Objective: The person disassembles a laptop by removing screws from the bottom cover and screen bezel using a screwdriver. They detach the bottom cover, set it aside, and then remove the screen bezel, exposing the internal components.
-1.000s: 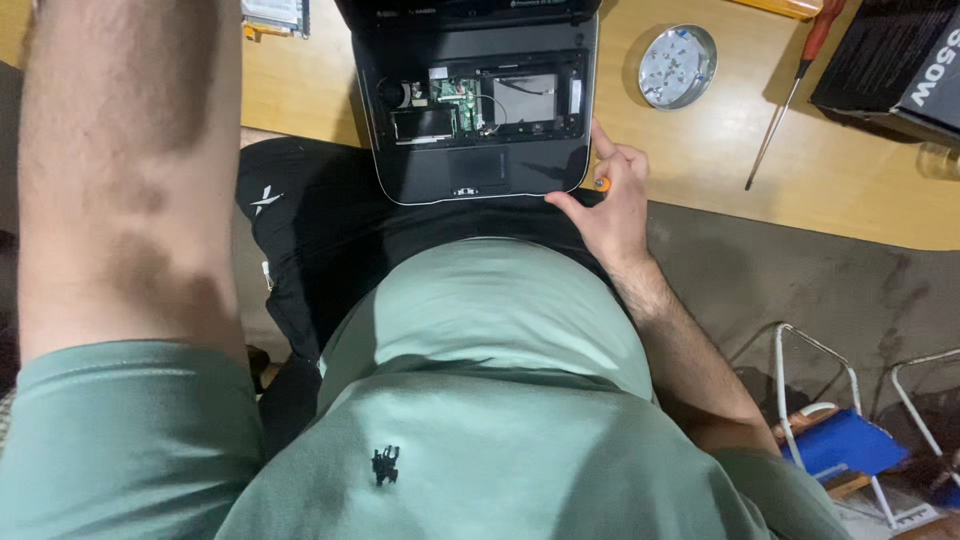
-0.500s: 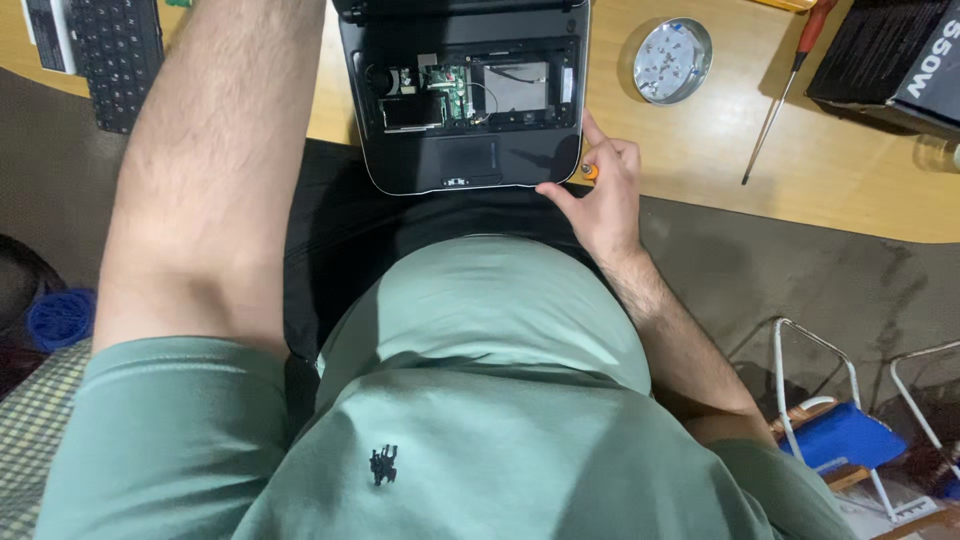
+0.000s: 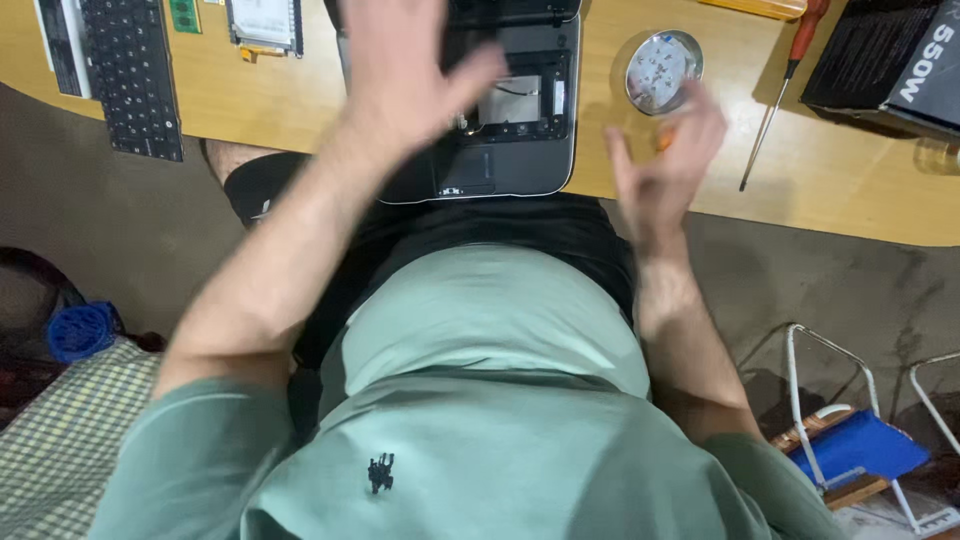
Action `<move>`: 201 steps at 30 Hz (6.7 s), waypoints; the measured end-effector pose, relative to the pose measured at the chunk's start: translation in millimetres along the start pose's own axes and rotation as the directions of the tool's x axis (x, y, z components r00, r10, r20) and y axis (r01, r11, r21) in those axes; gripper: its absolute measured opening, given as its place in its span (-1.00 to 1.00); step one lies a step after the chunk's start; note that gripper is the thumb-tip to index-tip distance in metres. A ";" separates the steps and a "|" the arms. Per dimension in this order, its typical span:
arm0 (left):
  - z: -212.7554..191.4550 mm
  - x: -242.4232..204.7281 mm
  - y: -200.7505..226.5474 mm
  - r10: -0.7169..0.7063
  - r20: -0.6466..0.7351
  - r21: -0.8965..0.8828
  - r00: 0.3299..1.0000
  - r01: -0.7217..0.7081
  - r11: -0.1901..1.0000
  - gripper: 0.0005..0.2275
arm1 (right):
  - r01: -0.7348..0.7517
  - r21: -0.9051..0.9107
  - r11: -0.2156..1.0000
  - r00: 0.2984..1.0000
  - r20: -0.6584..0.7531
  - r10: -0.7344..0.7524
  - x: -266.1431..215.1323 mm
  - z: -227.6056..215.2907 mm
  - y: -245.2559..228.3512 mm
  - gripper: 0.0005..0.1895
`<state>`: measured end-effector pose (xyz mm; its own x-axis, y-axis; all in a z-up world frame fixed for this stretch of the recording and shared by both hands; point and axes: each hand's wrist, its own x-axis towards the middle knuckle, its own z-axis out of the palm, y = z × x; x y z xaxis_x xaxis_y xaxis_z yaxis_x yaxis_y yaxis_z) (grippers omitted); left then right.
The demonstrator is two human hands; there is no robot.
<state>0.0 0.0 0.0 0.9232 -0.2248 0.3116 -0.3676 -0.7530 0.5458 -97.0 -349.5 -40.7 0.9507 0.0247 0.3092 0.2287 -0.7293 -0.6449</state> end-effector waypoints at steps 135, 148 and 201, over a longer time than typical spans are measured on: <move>15.0 -60.5 23.9 0.073 0.601 0.048 0.796 -0.127 0.991 0.43 | -0.381 0.543 0.748 0.916 0.330 0.227 91.3 32.5 -9.0 -0.95; 35.9 -135.5 -71.5 -0.385 -0.077 -0.111 0.920 0.376 0.920 -0.42 | -0.409 0.598 0.689 0.912 0.279 0.300 73.5 32.5 16.7 -0.83; 24.3 -134.8 -1.1 0.226 0.457 0.108 0.860 -0.306 0.946 -0.07 | -0.515 0.305 0.801 0.812 0.475 0.341 10.2 29.4 -20.6 -0.80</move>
<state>-121.3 16.1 -61.5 0.7622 -0.6463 0.0357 -0.6180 -0.7103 0.3369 -85.8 -314.1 -44.8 0.9489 0.0964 -0.3006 -0.2421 -0.3888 -0.8890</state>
